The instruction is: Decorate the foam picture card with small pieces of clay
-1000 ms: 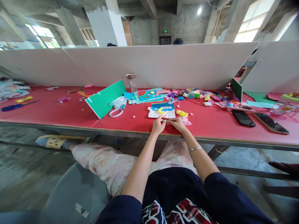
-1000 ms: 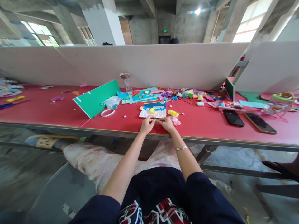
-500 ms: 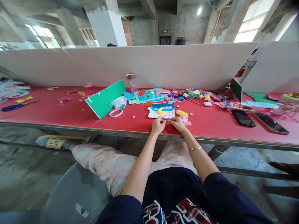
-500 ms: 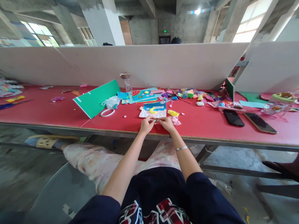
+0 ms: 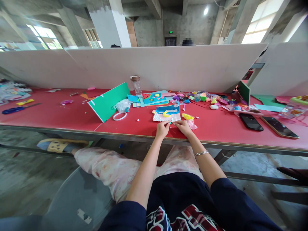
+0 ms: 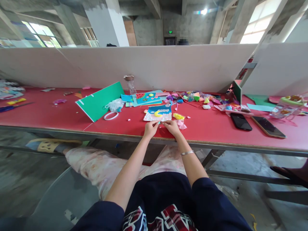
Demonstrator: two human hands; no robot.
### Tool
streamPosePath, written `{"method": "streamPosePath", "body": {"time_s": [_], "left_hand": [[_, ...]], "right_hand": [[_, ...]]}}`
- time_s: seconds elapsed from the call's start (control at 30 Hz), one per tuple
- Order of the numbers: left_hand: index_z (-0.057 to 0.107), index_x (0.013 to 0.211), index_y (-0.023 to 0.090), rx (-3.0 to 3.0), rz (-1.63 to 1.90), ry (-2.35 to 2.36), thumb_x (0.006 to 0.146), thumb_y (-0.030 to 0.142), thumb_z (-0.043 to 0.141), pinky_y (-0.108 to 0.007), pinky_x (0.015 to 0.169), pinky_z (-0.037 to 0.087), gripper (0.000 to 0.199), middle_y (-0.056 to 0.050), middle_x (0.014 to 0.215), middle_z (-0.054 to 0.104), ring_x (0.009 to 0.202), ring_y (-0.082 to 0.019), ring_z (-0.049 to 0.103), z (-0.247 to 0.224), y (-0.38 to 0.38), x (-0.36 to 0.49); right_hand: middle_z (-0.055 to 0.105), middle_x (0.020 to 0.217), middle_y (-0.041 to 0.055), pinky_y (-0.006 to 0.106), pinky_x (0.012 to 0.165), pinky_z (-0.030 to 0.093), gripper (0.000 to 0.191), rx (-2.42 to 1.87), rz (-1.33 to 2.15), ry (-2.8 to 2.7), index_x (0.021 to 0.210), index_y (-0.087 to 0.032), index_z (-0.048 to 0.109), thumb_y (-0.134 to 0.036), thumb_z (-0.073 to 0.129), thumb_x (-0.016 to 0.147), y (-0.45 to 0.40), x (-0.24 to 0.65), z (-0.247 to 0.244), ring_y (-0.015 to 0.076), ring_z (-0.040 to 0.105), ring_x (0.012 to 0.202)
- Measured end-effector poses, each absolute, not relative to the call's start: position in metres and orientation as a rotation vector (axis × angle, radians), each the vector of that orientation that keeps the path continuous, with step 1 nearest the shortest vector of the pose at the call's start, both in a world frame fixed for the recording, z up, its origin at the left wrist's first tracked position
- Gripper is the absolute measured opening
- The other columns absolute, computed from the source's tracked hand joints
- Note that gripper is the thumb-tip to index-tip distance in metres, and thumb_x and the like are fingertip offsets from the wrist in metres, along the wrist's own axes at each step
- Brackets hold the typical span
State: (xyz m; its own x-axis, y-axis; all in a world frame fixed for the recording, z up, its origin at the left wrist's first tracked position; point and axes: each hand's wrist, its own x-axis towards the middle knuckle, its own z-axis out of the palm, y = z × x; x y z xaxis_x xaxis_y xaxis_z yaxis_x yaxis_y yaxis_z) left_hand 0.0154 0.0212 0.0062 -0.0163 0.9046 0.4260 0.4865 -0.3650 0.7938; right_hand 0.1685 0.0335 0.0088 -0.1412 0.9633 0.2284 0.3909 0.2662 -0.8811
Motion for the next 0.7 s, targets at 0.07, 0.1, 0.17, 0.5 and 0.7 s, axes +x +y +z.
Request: {"method": "streamPosePath", "body": {"time_s": [0.07, 0.1, 0.17, 0.5, 0.7], "left_hand": [[0.069, 0.092, 0.018, 1.862, 1.354, 1.437, 0.078, 0.01, 0.054, -0.031, 0.085, 0.052, 0.022, -0.005, 0.097, 0.07, 0.095, -0.02, 0.064, 0.0056, 0.0217, 0.0155], [0.069, 0.092, 0.018, 1.868, 1.358, 1.429, 0.079, 0.01, 0.054, -0.031, 0.085, 0.052, 0.022, -0.005, 0.097, 0.07, 0.094, -0.02, 0.065, 0.0051, 0.0221, 0.0155], [0.069, 0.092, 0.019, 1.872, 1.364, 1.42, 0.079, 0.011, 0.054, -0.03, 0.083, 0.052, 0.022, -0.005, 0.096, 0.07, 0.091, -0.019, 0.065, 0.0039, 0.023, 0.0156], [0.069, 0.084, 0.018, 1.853, 1.375, 1.425, 0.077, 0.016, 0.058, -0.027, 0.072, 0.052, 0.013, -0.004, 0.084, 0.071, 0.079, -0.018, 0.066, 0.0019, 0.0243, 0.0153], [0.068, 0.08, 0.016, 1.836, 1.365, 1.421, 0.076, 0.018, 0.059, -0.024, 0.066, 0.05, 0.009, -0.004, 0.077, 0.07, 0.07, -0.016, 0.064, 0.0009, 0.0253, 0.0145]], "right_hand": [[0.072, 0.091, 0.0089, 0.031, 0.08, 0.049, 0.026, -1.252, 0.855, -1.685, 0.09, -0.013, 0.073, -0.023, 0.055, 0.073, 0.0335, 0.1687, 0.0085, 0.0217, 0.065, 0.088], [0.072, 0.092, 0.0088, 0.031, 0.08, 0.049, 0.025, -1.25, 0.857, -1.684, 0.09, -0.013, 0.073, -0.022, 0.056, 0.073, 0.0336, 0.1687, 0.0083, 0.0218, 0.065, 0.089], [0.072, 0.092, 0.0089, 0.031, 0.081, 0.049, 0.025, -1.249, 0.861, -1.682, 0.089, -0.014, 0.073, -0.022, 0.056, 0.074, 0.0339, 0.1688, 0.0077, 0.0222, 0.065, 0.09], [0.072, 0.09, 0.0084, 0.033, 0.083, 0.049, 0.02, -1.248, 0.867, -1.685, 0.084, -0.014, 0.073, -0.021, 0.057, 0.074, 0.037, 0.169, 0.0048, 0.0228, 0.066, 0.09], [0.072, 0.091, 0.0093, 0.033, 0.083, 0.049, 0.019, -1.251, 0.882, -1.68, 0.083, -0.013, 0.072, -0.021, 0.058, 0.073, 0.0345, 0.1677, 0.0071, 0.0235, 0.065, 0.091]]}}
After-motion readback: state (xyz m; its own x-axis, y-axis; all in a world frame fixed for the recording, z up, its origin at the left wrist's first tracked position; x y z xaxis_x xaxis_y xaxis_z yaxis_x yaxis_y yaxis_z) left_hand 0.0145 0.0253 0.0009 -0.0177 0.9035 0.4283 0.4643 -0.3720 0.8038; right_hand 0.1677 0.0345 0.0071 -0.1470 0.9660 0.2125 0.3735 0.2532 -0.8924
